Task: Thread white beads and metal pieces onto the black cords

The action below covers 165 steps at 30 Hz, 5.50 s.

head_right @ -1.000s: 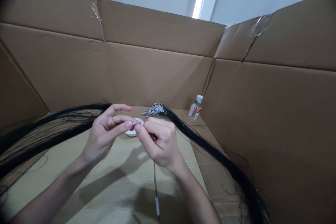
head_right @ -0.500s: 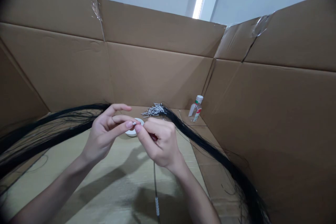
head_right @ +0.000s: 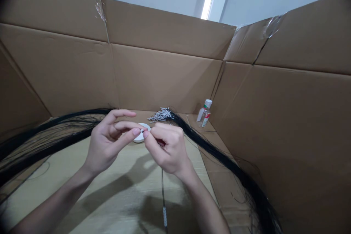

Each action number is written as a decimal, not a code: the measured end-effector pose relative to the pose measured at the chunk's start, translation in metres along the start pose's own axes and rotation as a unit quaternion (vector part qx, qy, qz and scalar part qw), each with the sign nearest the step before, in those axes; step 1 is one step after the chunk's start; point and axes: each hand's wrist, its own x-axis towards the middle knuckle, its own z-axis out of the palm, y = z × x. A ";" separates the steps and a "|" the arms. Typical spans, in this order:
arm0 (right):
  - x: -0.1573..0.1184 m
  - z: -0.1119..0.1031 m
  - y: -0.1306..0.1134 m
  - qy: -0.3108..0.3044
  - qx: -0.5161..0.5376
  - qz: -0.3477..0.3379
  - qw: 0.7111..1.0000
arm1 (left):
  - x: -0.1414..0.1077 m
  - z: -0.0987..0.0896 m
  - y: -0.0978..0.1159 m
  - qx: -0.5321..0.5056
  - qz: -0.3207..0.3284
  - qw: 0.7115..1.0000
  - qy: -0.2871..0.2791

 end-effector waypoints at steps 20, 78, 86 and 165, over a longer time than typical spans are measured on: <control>0.001 -0.009 0.000 -0.065 -0.031 -0.002 0.997 | -0.001 -0.002 0.002 0.038 0.016 0.999 -0.006; -0.191 0.035 0.001 -0.068 0.479 0.564 0.669 | 0.104 -0.090 -0.091 0.126 0.036 0.950 0.285; -0.167 0.010 -0.011 -0.012 0.402 0.501 0.767 | 0.074 -0.114 -0.103 0.185 -0.039 0.956 0.225; -0.059 0.009 0.019 -0.149 0.050 0.308 0.938 | -0.034 -0.082 -0.068 0.472 0.164 0.866 -0.024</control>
